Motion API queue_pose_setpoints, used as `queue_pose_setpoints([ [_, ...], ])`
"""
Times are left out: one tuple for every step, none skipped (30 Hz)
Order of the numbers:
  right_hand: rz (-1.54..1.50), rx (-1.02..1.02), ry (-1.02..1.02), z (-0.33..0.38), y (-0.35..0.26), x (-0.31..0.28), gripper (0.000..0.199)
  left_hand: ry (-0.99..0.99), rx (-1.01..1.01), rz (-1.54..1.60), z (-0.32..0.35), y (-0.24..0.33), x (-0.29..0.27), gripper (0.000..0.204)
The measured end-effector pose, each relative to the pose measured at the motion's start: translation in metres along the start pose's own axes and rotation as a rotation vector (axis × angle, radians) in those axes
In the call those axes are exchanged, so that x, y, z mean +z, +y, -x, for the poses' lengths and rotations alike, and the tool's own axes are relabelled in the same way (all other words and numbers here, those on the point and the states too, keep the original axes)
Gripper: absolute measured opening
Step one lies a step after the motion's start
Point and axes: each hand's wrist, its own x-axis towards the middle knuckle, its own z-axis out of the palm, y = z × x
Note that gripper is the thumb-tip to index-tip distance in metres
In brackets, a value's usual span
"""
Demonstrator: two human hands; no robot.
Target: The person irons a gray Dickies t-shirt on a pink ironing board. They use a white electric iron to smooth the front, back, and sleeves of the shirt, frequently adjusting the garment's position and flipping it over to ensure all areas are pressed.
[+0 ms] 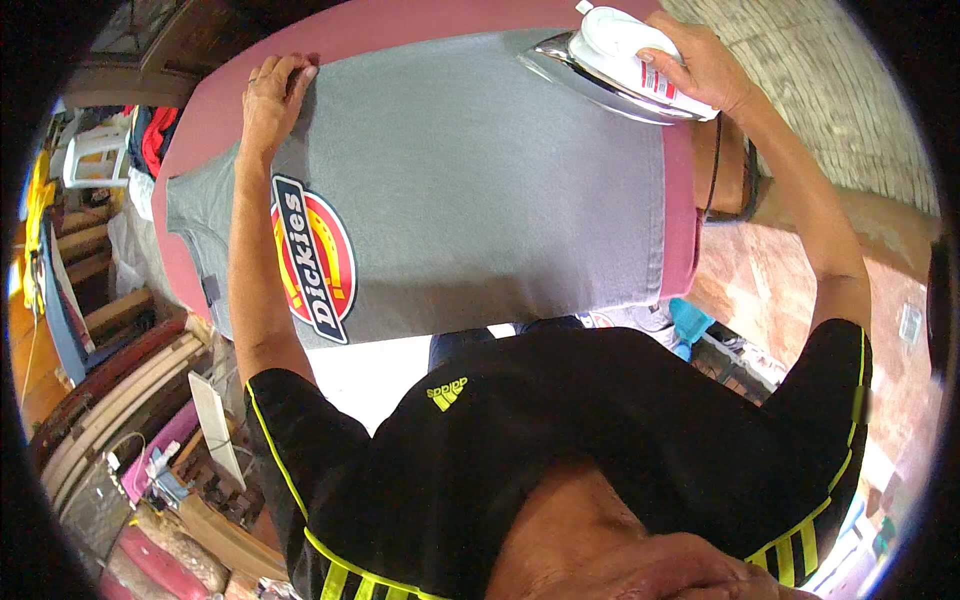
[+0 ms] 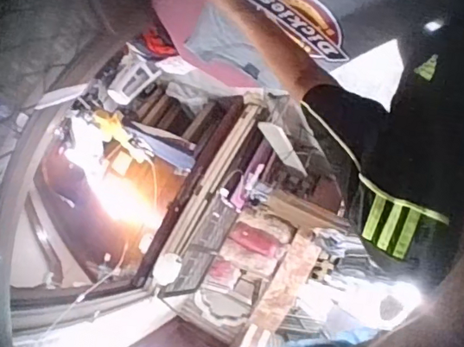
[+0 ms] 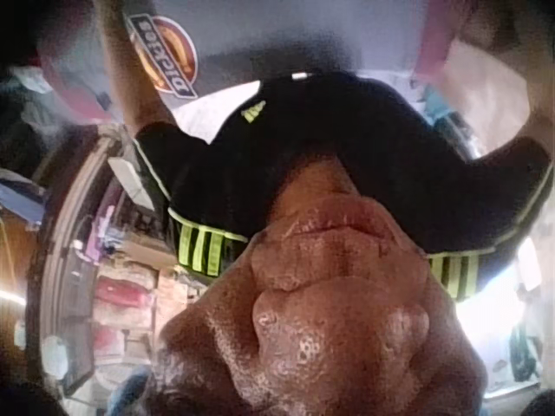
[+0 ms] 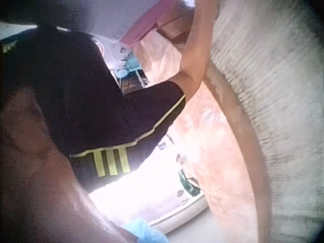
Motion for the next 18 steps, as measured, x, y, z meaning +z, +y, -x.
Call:
queue_pose_setpoints([
  [0.019,-0.055,0.014,-0.007,-0.002,0.003,0.031,0.082,0.064,0.002,-0.003,0.002,0.004,0.025],
  [0.019,-0.066,0.013,-0.022,-0.008,0.006,0.03,0.086,0.025,0.092,0.0,-0.006,0.009,0.025],
  [0.02,-0.075,0.012,-0.037,-0.018,0.008,0.03,0.093,-0.013,0.183,0.001,-0.013,0.014,0.025],
  [0.026,-0.074,0.014,-0.051,-0.028,0.009,0.029,0.101,-0.04,0.279,0.001,-0.019,0.019,0.025],
  [-0.032,-0.136,0.08,-0.062,-0.037,0.011,0.028,0.092,-0.135,0.232,-0.002,-0.003,0.015,0.026],
  [-0.023,-0.139,0.088,-0.07,-0.044,0.014,0.029,0.111,-0.144,0.263,-0.008,0.006,0.019,0.027],
  [-0.024,-0.162,0.094,-0.082,-0.053,0.017,0.029,0.135,-0.17,0.28,-0.005,0.011,0.015,0.027],
  [-0.024,-0.183,0.101,-0.093,-0.062,0.019,0.03,0.159,-0.195,0.297,0.001,0.01,0.012,0.028],
  [-0.055,-0.195,0.101,-0.104,-0.072,0.022,0.03,0.117,-0.186,0.329,0.004,-0.001,0.015,0.03],
  [-0.078,-0.201,0.098,-0.114,-0.081,0.022,0.031,0.106,-0.177,0.311,0.004,-0.002,0.013,0.03],
  [-0.101,-0.206,0.095,-0.124,-0.089,0.025,0.031,0.094,-0.168,0.293,0.002,-0.003,0.012,0.03],
  [-0.1,-0.204,0.101,-0.134,-0.097,0.029,0.032,0.081,-0.158,0.275,0.002,-0.004,0.01,0.03],
  [-0.09,-0.197,0.11,-0.142,-0.104,0.031,0.032,0.028,-0.137,0.302,0.001,-0.001,0.006,0.024],
  [-0.085,-0.193,0.117,-0.152,-0.112,0.034,0.032,0.082,-0.107,0.328,0.001,0.003,0.003,0.021],
  [-0.095,-0.169,0.109,-0.161,-0.121,0.035,0.033,0.136,-0.077,0.354,0.001,0.006,0.0,0.019],
  [-0.105,-0.14,0.1,-0.167,-0.131,0.035,0.033,0.186,-0.044,0.381,0.002,0.006,0.0,0.017],
  [-0.115,-0.111,0.09,-0.174,-0.139,0.036,0.033,0.164,-0.09,0.349,0.005,0.004,-0.001,0.016],
  [-0.124,-0.12,0.102,-0.179,-0.144,0.038,0.034,0.216,-0.107,0.383,0.007,0.007,0.0,0.015],
])
